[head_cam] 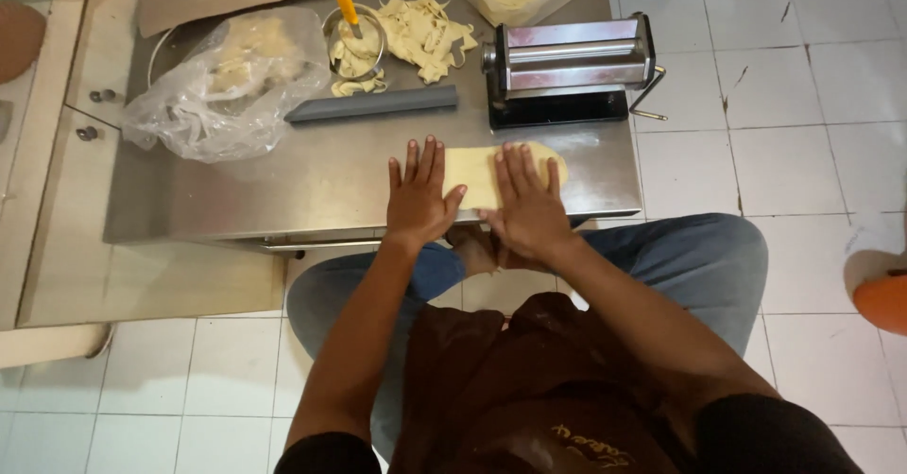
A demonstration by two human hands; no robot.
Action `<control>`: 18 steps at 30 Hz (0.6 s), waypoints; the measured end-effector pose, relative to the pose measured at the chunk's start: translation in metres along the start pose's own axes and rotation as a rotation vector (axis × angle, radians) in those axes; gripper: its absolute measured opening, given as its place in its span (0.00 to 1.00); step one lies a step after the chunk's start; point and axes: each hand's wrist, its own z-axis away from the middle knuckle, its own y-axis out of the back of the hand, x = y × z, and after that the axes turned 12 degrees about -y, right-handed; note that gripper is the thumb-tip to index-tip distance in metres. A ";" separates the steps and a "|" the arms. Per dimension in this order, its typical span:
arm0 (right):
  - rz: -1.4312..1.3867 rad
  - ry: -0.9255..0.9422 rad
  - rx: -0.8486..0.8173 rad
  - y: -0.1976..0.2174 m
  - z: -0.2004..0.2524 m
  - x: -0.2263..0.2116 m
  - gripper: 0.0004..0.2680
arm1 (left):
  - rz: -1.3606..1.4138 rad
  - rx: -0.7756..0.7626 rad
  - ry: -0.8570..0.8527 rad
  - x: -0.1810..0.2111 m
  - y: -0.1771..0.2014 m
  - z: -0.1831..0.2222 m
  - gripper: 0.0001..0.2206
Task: Cutting circular rounds from dough sheets using a knife and a circular cutter, and flattening dough with a pasta machine.
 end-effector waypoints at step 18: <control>-0.132 0.117 0.583 -0.005 -0.037 0.074 0.30 | 0.020 0.005 -0.018 0.003 0.010 0.005 0.49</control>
